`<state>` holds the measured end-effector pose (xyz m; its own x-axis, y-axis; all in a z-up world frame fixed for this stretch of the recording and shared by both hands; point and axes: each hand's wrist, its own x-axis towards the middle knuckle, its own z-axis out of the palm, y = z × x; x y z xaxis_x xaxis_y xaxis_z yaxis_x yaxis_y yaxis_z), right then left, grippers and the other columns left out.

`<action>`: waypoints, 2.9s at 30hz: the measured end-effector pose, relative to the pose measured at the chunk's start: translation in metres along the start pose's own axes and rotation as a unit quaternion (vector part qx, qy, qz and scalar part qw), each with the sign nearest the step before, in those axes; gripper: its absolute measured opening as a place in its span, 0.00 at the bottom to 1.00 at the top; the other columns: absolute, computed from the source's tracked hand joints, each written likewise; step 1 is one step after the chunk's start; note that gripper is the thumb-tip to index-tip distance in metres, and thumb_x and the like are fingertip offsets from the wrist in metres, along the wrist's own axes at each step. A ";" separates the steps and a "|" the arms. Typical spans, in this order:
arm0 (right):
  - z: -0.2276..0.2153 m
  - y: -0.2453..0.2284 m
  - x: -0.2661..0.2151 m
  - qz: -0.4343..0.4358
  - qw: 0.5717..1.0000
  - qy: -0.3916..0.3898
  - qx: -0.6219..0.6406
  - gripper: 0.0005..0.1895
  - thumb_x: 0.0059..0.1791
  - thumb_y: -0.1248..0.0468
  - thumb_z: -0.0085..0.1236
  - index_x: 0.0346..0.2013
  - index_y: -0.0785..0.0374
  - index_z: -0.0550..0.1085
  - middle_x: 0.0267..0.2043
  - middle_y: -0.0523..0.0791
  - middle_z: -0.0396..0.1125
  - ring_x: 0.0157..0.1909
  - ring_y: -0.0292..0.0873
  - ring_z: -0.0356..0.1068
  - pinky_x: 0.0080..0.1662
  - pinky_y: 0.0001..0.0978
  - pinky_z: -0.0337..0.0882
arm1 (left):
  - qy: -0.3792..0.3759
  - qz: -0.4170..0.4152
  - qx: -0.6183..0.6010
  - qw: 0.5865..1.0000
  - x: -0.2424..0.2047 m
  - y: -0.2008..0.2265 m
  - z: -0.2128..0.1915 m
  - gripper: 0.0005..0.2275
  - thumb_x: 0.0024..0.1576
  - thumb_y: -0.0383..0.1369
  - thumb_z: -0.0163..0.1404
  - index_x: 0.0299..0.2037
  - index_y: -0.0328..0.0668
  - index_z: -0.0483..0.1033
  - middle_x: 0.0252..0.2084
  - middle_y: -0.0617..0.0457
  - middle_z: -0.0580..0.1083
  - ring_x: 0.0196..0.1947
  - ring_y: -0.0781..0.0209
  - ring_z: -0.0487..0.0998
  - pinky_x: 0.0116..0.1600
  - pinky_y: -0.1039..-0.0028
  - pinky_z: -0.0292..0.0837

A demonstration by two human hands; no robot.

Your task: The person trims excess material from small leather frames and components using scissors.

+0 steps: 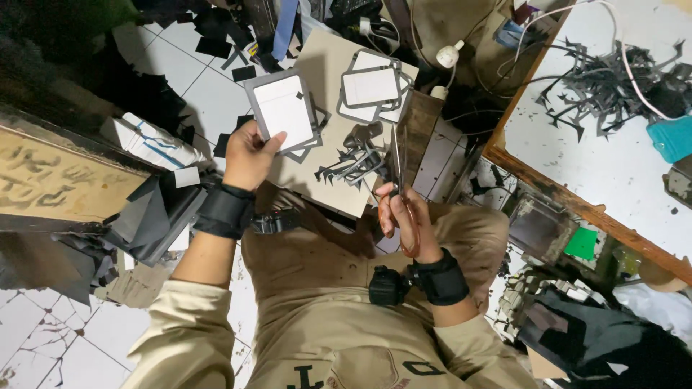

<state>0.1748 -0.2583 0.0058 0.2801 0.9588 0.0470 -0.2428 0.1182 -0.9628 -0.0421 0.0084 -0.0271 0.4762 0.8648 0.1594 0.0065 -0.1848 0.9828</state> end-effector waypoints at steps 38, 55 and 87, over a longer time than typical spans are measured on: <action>0.006 0.004 0.021 -0.099 0.963 0.154 -0.195 0.16 0.53 0.71 0.61 0.53 0.67 0.68 0.33 0.35 0.57 0.34 0.29 0.54 0.35 0.23 0.59 | -0.110 0.210 0.203 0.950 -0.040 0.118 0.144 0.08 0.57 0.26 0.58 0.44 0.36 0.76 0.38 0.45 0.75 0.37 0.47 0.78 0.42 0.62 0.73; -0.002 0.013 0.019 -0.117 0.964 0.163 -0.172 0.16 0.54 0.69 0.60 0.55 0.67 0.67 0.38 0.37 0.63 0.38 0.30 0.61 0.40 0.24 0.64 | -0.097 0.163 0.227 0.955 -0.039 0.090 0.141 0.03 0.56 0.24 0.56 0.37 0.35 0.76 0.33 0.44 0.75 0.32 0.45 0.77 0.37 0.61 0.73; 0.012 0.010 0.011 -0.106 0.992 0.070 0.004 0.30 0.60 0.43 0.40 0.64 0.65 0.60 0.41 0.43 0.61 0.39 0.37 0.64 0.44 0.31 0.69 | -0.123 0.004 -0.132 0.984 -0.070 0.113 0.085 0.05 0.62 0.22 0.56 0.45 0.32 0.75 0.39 0.57 0.78 0.39 0.76 0.75 0.47 0.84 0.72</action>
<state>0.1647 -0.2434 0.0000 0.4513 0.8672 0.2106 -0.1712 0.3158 -0.9333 -0.0002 -0.1122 0.0647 0.6738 0.7185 0.1726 -0.2121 -0.0357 0.9766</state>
